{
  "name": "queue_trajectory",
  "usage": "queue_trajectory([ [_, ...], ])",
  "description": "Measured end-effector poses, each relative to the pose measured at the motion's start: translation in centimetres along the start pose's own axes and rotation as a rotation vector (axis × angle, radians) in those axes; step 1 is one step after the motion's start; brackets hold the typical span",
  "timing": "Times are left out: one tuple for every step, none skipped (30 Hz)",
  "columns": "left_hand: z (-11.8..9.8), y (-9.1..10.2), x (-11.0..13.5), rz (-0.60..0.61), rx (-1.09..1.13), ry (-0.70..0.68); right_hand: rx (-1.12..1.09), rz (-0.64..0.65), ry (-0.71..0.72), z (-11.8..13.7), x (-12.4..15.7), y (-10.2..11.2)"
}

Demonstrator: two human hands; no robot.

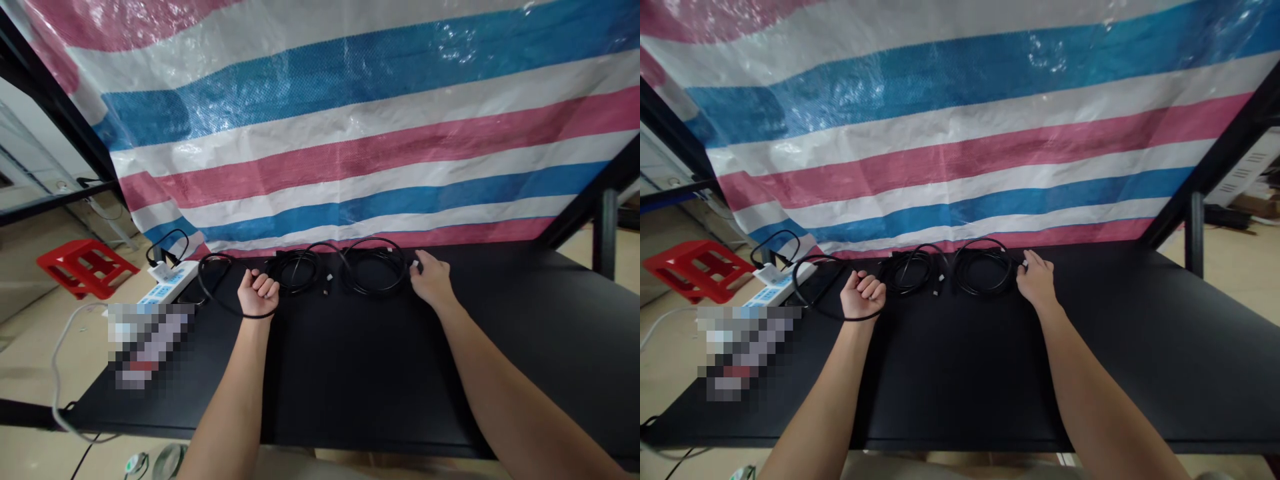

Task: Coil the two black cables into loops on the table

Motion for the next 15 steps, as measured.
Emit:
queue_trajectory([
  [-0.1,0.1,0.0,0.026,0.007,0.006,0.023,0.029,-0.003,0.0,0.0,-0.5],
  [-0.3,0.2,0.0,0.045,0.008,0.007,0.046,0.058,-0.015,-0.1,0.1,-0.9],
  [-0.4,0.3,0.0,0.057,0.003,0.006,0.066,0.077,-0.026,-0.2,0.1,-1.2],
  [-0.5,0.4,-0.1,0.061,-0.007,0.006,0.083,0.082,-0.029,-0.3,0.2,-1.3],
  [-0.6,0.5,-0.1,0.054,-0.019,0.010,0.097,0.073,-0.024,-0.4,0.3,-1.3],
  [-0.6,0.6,-0.2,0.037,-0.029,0.014,0.110,0.055,-0.014,-0.4,0.4,-1.2],
  [-0.5,0.7,-0.2,0.012,-0.038,0.019,0.122,0.035,-0.003,-0.3,0.5,-1.1],
  [-0.4,0.7,-0.2,-0.017,-0.046,0.021,0.136,0.019,0.004,-0.3,0.6,-0.9],
  [-0.3,0.7,-0.3,-0.045,-0.055,0.023,0.149,0.011,0.009,-0.2,0.6,-0.7],
  [-0.1,0.6,-0.3,-0.070,-0.066,0.025,0.155,0.013,0.013,-0.1,0.7,-0.5],
  [0.0,0.5,-0.3,-0.091,-0.080,0.027,0.149,0.023,0.016,0.2,0.7,-0.4],
  [0.2,0.5,-0.4,-0.107,-0.094,0.030,0.125,0.037,0.014,0.5,0.7,-0.2],
  [0.3,0.5,-0.4,-0.121,-0.107,0.031,0.079,0.048,0.003,0.8,0.6,0.0],
  [0.4,0.4,-0.5,-0.129,-0.116,0.028,0.010,0.052,-0.022,1.1,0.6,0.3],
  [0.3,0.5,-0.5,-0.132,-0.122,0.020,-0.079,0.049,-0.065,1.3,0.5,0.6],
])
Point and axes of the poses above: each hand's wrist, its own x-axis away from the middle knuckle, its own y-axis out of the back of the hand, z = x × y, the point moved 6 cm from there along -x, towards the middle knuckle, and after that the axes turned 5 degrees about z, right-handed, at the moved point
